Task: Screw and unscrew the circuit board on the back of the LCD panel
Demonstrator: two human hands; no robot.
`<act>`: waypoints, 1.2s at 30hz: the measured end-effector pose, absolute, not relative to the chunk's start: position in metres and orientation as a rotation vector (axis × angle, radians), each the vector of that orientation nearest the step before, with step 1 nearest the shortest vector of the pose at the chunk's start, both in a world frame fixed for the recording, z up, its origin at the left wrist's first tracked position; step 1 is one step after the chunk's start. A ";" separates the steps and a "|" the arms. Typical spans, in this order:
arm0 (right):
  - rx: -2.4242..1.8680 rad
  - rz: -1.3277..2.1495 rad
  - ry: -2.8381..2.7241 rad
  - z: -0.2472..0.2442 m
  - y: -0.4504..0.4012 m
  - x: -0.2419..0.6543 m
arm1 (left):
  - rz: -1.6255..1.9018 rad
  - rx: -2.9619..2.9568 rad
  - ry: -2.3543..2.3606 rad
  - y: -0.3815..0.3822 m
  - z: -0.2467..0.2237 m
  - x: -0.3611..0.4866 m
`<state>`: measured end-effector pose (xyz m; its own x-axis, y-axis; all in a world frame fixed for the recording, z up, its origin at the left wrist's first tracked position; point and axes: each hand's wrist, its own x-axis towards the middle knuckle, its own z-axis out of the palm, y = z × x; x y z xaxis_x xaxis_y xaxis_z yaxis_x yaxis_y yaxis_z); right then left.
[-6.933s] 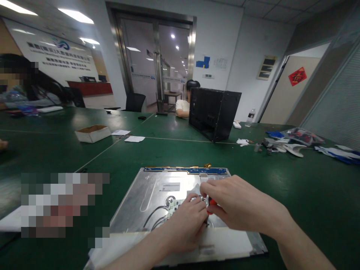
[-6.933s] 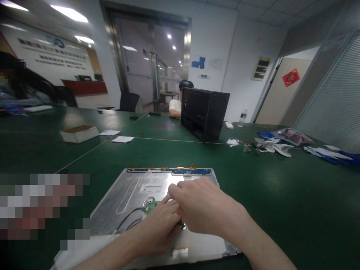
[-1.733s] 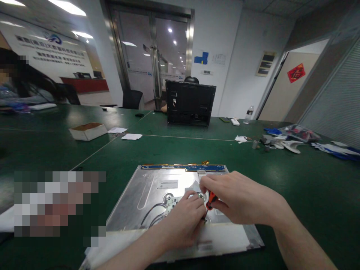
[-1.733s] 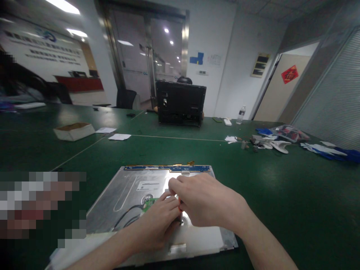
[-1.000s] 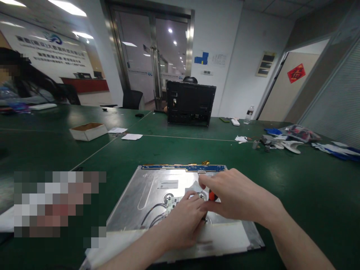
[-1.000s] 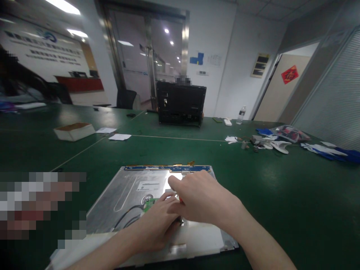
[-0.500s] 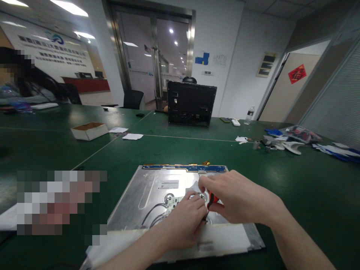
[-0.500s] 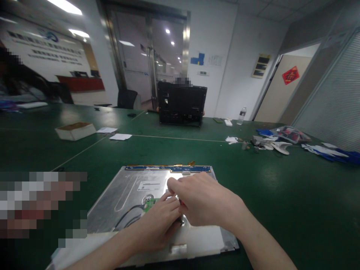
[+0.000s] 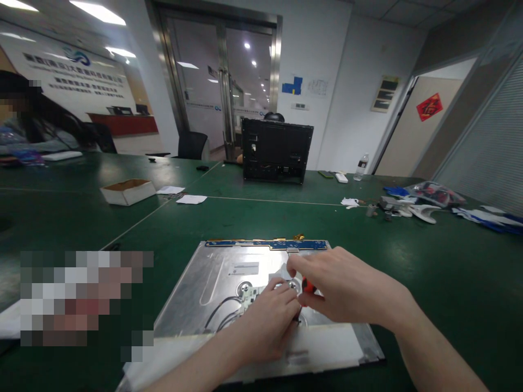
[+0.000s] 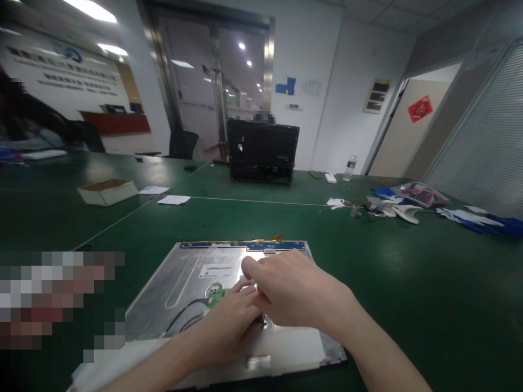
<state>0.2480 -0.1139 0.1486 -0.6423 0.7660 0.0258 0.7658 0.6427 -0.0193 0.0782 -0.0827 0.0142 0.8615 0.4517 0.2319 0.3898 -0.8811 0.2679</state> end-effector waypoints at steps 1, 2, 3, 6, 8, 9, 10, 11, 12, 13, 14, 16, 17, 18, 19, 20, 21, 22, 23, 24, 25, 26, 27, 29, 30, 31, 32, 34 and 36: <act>-1.283 0.061 -2.827 0.149 -0.114 0.249 | 0.426 2.828 0.646 -0.083 0.014 0.078; -1.257 0.101 -2.835 0.150 -0.114 0.250 | 0.423 2.832 0.647 -0.082 0.014 0.078; -1.241 0.120 -2.840 0.150 -0.114 0.251 | 0.420 2.835 0.647 -0.083 0.014 0.078; -1.289 0.063 -2.837 0.148 -0.115 0.250 | 0.426 2.833 0.653 -0.083 0.015 0.078; -1.370 -0.027 -2.821 0.147 -0.115 0.247 | 0.449 2.822 0.657 -0.084 0.016 0.079; -1.404 -0.069 -2.811 0.146 -0.115 0.246 | 0.462 2.817 0.652 -0.084 0.016 0.079; -1.428 -0.102 -2.800 0.146 -0.115 0.245 | 0.474 2.813 0.645 -0.084 0.017 0.079; -1.443 -0.127 -2.790 0.146 -0.115 0.244 | 0.483 2.809 0.640 -0.084 0.017 0.079; -1.447 -0.139 -2.783 0.146 -0.115 0.244 | 0.485 2.805 0.637 -0.084 0.017 0.079; -1.443 -0.142 -2.779 0.146 -0.115 0.244 | 0.483 2.801 0.639 -0.084 0.017 0.079; -1.437 -0.136 -2.779 0.146 -0.115 0.244 | 0.478 2.798 0.645 -0.084 0.017 0.079; -1.421 -0.105 -2.790 0.147 -0.116 0.245 | 0.456 2.799 0.651 -0.083 0.016 0.079; -1.409 -0.083 -2.800 0.148 -0.117 0.245 | 0.445 2.804 0.648 -0.083 0.015 0.079; -1.398 -0.063 -2.807 0.148 -0.117 0.245 | 0.436 2.811 0.647 -0.083 0.014 0.079; -1.388 -0.048 -2.810 0.149 -0.118 0.246 | 0.430 2.818 0.648 -0.083 0.014 0.079; -1.383 -0.040 -2.808 0.149 -0.118 0.246 | 0.427 2.823 0.650 -0.083 0.013 0.079; -1.387 -0.036 -2.801 0.149 -0.118 0.246 | 0.429 2.826 0.652 -0.083 0.013 0.079; -1.399 -0.038 -2.792 0.148 -0.118 0.245 | 0.433 2.827 0.653 -0.083 0.013 0.079; -1.419 -0.042 -2.784 0.147 -0.117 0.245 | 0.439 2.826 0.652 -0.083 0.013 0.079; -1.439 -0.050 -2.779 0.146 -0.116 0.244 | 0.444 2.823 0.647 -0.082 0.013 0.080; -1.456 -0.060 -2.774 0.145 -0.115 0.244 | 0.446 2.819 0.640 -0.082 0.013 0.080; -1.465 -0.072 -2.772 0.145 -0.115 0.243 | 0.447 2.814 0.637 -0.082 0.013 0.080; -1.464 -0.086 -2.774 0.144 -0.114 0.242 | 0.446 2.808 0.639 -0.082 0.013 0.080; -1.434 -0.102 -2.785 0.144 -0.113 0.242 | 0.439 2.802 0.650 -0.083 0.013 0.079; -1.412 -0.101 -2.794 0.144 -0.113 0.242 | 0.437 2.803 0.657 -0.083 0.012 0.079; -1.390 -0.094 -2.803 0.144 -0.114 0.242 | 0.436 2.807 0.660 -0.083 0.012 0.079; -1.373 -0.082 -2.809 0.144 -0.114 0.242 | 0.435 2.813 0.661 -0.083 0.012 0.079; -1.344 -0.059 -2.814 0.145 -0.115 0.243 | 0.431 2.828 0.655 -0.084 0.012 0.080; -1.317 -0.041 -2.819 0.145 -0.117 0.244 | 0.420 2.840 0.655 -0.084 0.012 0.080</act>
<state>0.2439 -0.1168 0.1451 -0.6414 0.7663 0.0384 0.7670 0.6415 0.0109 0.0798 -0.0838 0.0122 0.8618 0.4527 0.2288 0.3970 -0.8828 0.2513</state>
